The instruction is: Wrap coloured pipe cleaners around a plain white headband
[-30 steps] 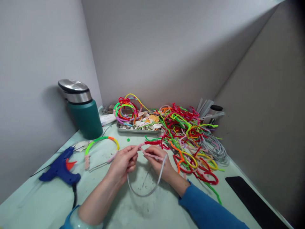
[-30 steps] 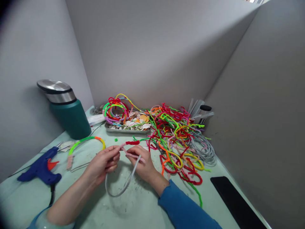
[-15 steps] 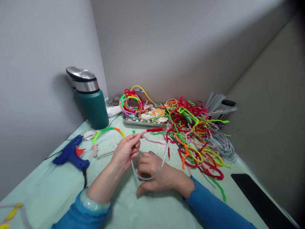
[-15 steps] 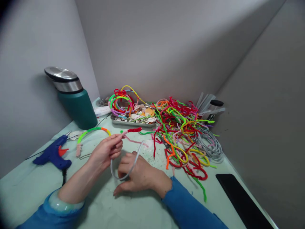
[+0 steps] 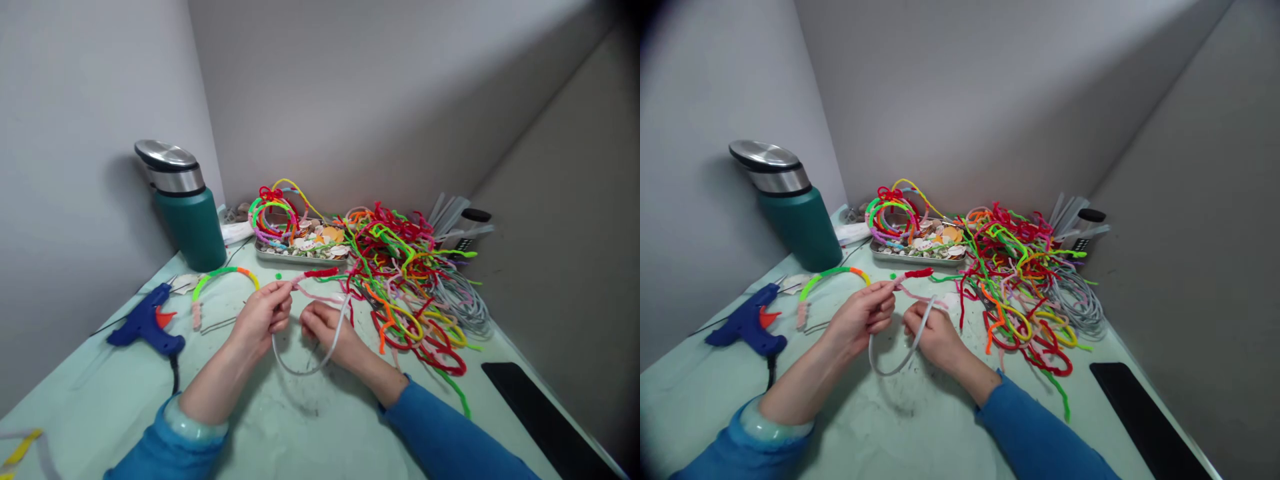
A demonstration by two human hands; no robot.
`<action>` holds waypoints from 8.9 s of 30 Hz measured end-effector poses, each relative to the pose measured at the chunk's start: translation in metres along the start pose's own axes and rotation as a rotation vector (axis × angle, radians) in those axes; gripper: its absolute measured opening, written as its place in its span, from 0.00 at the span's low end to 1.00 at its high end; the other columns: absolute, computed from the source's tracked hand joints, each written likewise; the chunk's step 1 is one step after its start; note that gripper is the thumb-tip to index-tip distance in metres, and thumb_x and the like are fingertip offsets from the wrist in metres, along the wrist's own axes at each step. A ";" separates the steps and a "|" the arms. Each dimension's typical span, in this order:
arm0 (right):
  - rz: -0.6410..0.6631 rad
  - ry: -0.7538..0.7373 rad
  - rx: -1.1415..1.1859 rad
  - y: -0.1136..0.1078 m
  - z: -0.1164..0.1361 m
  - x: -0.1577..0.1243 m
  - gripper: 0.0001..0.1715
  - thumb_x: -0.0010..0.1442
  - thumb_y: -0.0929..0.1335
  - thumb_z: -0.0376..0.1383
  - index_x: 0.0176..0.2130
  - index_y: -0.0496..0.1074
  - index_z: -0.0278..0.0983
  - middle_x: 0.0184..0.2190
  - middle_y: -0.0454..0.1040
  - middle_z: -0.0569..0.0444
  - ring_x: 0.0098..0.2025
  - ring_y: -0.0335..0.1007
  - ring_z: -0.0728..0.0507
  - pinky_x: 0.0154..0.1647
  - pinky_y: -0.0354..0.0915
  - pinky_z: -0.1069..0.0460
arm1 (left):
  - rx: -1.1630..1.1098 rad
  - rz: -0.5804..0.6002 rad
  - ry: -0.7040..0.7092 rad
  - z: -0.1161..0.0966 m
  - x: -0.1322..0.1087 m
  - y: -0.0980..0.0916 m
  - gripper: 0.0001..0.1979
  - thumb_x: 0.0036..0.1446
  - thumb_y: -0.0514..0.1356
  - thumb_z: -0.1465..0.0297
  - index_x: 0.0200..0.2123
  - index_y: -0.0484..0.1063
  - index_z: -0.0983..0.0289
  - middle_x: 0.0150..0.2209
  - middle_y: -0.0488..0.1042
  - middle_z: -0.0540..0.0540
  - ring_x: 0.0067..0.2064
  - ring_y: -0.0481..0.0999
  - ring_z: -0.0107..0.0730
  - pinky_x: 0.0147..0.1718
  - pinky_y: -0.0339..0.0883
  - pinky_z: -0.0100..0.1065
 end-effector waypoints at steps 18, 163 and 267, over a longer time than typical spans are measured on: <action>-0.275 -0.240 0.036 -0.041 0.023 -0.002 0.07 0.57 0.67 0.36 0.37 0.73 0.38 0.35 0.73 0.50 0.39 0.69 0.43 0.42 0.64 0.49 | 0.066 0.041 -0.148 0.020 -0.004 0.010 0.11 0.50 0.61 0.66 0.27 0.62 0.65 0.16 0.58 0.42 0.13 0.43 0.12 0.11 0.36 0.20; -0.230 -0.452 -0.144 -0.049 0.036 -0.003 0.06 0.58 0.66 0.35 0.37 0.72 0.40 0.38 0.65 0.51 0.40 0.64 0.44 0.36 0.63 0.51 | 0.571 0.231 -0.002 0.014 -0.015 0.038 0.16 0.51 0.58 0.58 0.31 0.72 0.66 0.18 0.56 0.44 0.18 0.47 0.18 0.16 0.39 0.25; -0.108 -0.056 0.318 -0.035 0.011 0.004 0.17 0.50 0.70 0.45 0.35 0.68 0.37 0.26 0.68 0.57 0.24 0.64 0.51 0.25 0.62 0.55 | 0.097 0.189 -0.298 0.034 -0.014 0.026 0.11 0.48 0.64 0.65 0.30 0.68 0.66 0.17 0.57 0.42 0.14 0.39 0.11 0.11 0.32 0.21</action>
Point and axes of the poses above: each hand's wrist, its own x-axis towards the middle knuckle, its own y-axis out of the palm, z = x × y, the point moved 10 cm from there along x, towards the middle knuckle
